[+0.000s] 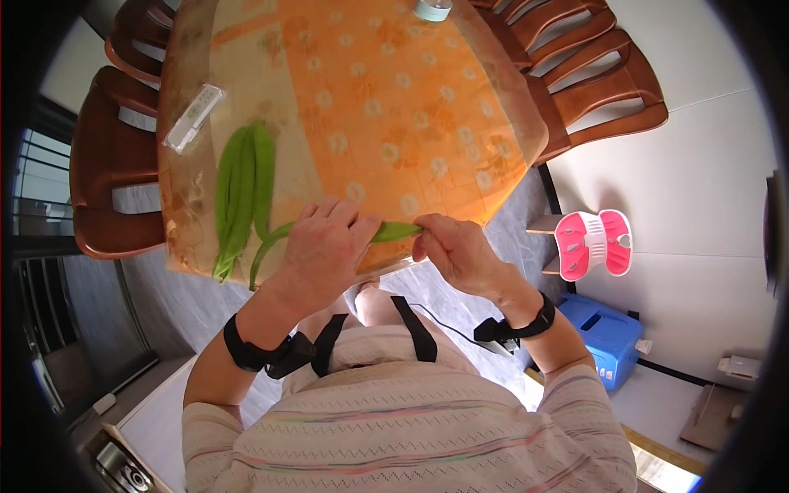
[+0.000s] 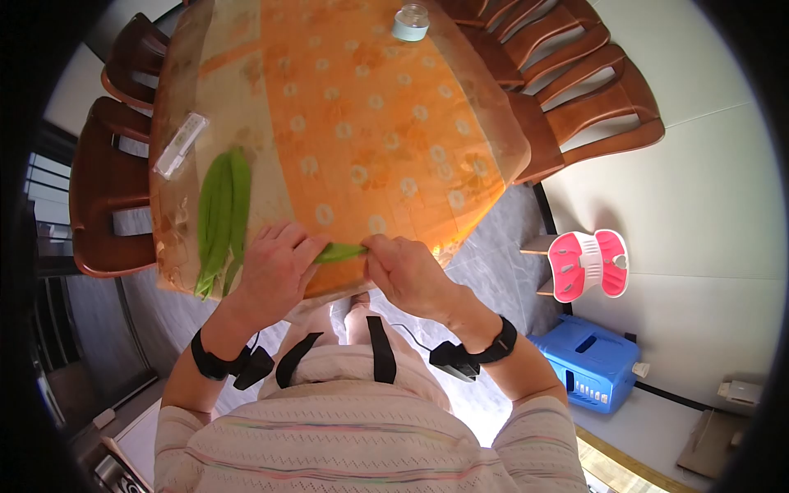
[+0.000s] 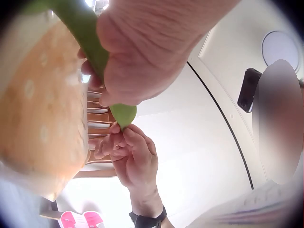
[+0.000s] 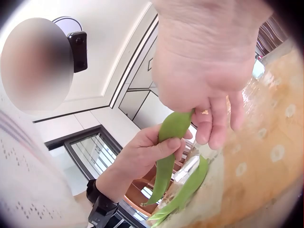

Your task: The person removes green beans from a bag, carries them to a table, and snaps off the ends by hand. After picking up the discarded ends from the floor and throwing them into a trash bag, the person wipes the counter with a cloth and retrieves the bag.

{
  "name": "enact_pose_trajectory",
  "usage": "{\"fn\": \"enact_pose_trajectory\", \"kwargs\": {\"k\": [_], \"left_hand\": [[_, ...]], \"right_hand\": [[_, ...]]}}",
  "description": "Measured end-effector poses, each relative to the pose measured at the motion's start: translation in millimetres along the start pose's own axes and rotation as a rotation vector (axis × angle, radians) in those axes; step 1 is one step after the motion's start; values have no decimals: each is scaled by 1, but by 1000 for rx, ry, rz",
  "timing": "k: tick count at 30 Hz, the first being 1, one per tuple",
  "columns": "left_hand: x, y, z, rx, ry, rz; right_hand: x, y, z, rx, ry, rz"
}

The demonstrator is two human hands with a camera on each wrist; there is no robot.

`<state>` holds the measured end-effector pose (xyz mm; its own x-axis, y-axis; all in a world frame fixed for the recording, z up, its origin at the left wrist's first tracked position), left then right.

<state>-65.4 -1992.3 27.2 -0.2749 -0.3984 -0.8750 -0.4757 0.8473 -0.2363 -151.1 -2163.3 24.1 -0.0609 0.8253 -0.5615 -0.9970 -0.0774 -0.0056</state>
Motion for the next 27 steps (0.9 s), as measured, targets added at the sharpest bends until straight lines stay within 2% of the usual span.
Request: {"fn": "enact_pose_trajectory", "kwargs": {"k": [5, 7, 8, 10, 11, 13, 14, 16, 19, 23, 25, 27], "left_hand": [[6, 0, -4, -67, 32, -17], [10, 0, -4, -80, 29, -46], [11, 0, -5, -80, 29, -47], [13, -2, -7, -94, 72, -75], [15, -3, -5, -93, 71, -75], [20, -6, -1, -138, 369, -96], [21, -8, -1, -134, 369, -94], [21, -14, -1, -243, 735, -37], [27, -17, 5, -283, 865, -24], [39, -18, 6, -307, 926, -84], [28, -20, 8, -825, 1362, -174], [4, -32, 34, -701, 1510, -480]], "right_hand": [[12, 3, -12, 112, -201, -73], [19, 5, -22, 181, -459, -153], [19, 5, -23, 180, -458, -153], [18, 3, -27, 216, -710, -172], [16, 2, -27, 215, -710, -173], [13, 1, -27, 225, -1056, -133], [11, -1, -26, 223, -1056, -138], [8, -6, -24, 188, -1269, -132], [3, -6, -31, 221, -1176, -119], [12, -2, -41, 237, -1238, -112], [28, 8, -53, 435, -1023, -58], [43, 33, -73, 480, -1018, -46]]}}
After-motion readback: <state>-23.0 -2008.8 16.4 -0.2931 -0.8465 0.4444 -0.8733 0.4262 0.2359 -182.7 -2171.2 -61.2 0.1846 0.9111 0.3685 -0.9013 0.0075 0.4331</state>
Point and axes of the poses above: each hand's wrist, its own y-axis away from the middle knuckle, its own x-axis out of the palm, z = x × y, the point moved 2 cm from there along -y, towards the middle knuckle, and after that the axes turned 1 degree about x, right-handed, at the moved point
